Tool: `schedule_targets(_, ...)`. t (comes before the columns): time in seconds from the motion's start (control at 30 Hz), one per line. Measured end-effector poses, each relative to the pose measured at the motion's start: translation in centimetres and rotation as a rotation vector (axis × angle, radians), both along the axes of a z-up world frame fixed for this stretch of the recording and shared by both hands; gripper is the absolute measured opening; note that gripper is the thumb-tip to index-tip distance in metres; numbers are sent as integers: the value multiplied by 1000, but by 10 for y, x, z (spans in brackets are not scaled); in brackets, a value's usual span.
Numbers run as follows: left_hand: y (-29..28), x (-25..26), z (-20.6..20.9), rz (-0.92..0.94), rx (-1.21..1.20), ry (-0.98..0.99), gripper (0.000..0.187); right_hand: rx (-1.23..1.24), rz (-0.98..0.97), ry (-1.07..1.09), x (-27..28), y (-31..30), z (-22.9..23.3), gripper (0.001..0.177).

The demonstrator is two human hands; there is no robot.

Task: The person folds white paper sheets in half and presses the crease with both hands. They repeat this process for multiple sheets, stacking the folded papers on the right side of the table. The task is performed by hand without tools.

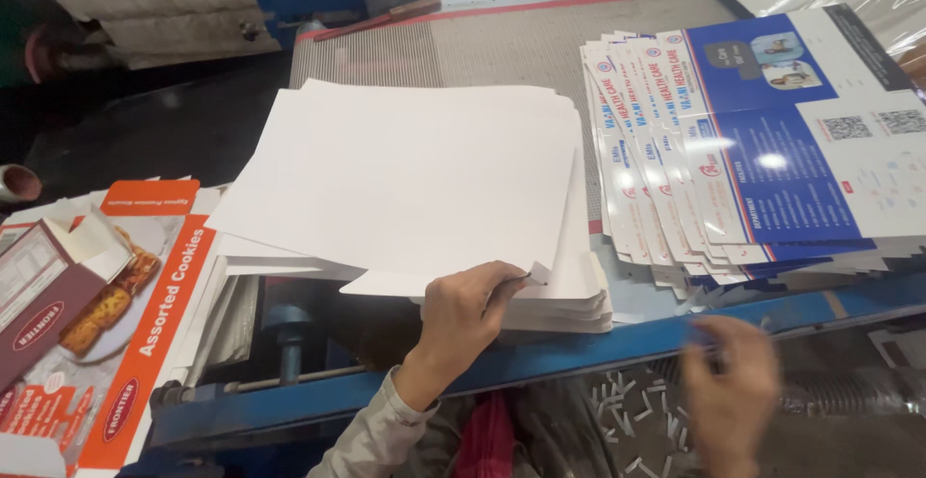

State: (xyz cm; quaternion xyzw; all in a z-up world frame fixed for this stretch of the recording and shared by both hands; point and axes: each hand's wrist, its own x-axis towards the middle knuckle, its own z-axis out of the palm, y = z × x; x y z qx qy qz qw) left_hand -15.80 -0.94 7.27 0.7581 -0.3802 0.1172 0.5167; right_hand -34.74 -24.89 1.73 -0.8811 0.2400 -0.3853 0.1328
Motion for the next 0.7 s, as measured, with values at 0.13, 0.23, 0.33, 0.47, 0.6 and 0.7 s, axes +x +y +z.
schedule_targets(0.13, -2, -5, 4, 9, 24, 37, 4, 223, 338, -208, 60, 68, 14, 20)
schedule_targets(0.23, -1, -6, 6, 4, 17, 21, 5, 236, 373, -261, 88, 92, 24, 21)
schedule_targets(0.33, -5, -3, 3, -1, -5, -7, 6, 159, 370, -275, 101, 94, 26, 18)
schedule_targets(0.47, -14, 14, -5, -19, -26, -30, 8, -18, 386, -170, 113, 82, 26, 12)
schedule_targets(0.6, -30, 45, -16, -51, 97, -10, 11, 8, 478, 64, 139, 46, 13, 9)
schedule_targets(0.7, -41, 69, -35, 24, 238, -252, 20, 46, 497, 216, 177, 5, -8, 11)
